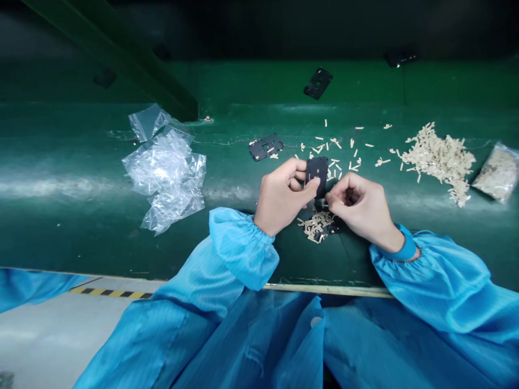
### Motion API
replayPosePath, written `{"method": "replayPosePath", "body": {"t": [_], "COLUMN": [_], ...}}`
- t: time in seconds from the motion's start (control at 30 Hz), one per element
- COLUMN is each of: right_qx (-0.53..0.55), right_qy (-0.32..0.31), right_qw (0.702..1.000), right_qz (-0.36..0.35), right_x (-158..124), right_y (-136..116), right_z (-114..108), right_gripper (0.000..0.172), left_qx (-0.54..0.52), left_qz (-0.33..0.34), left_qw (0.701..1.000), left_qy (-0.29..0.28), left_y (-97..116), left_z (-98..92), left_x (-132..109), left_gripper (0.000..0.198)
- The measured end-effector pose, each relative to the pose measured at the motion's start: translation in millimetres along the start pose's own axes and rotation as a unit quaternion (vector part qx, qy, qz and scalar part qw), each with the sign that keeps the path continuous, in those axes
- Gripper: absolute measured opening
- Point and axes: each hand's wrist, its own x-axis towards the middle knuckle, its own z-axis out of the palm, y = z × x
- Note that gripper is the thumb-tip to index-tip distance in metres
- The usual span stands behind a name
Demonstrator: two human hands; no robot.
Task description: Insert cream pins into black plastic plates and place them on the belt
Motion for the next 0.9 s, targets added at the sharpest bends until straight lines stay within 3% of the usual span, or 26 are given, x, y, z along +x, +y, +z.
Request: {"method": "replayPosePath", "body": {"t": [0.9], "right_qx": [0.013], "right_qy": [0.001], "right_qw": [1.0], "right_qz": [0.02], "right_x": [-0.1], "right_y": [-1.1], "right_z": [0.5], "right_gripper": [0.013], "left_qx": [-0.042], "left_qz": [-0.026], "left_qw": [0.999], "left_qy": [-0.016], "left_y": [3.4], "left_z": [1.0], "left_x": [-0.5], "left_gripper": [0.013]}}
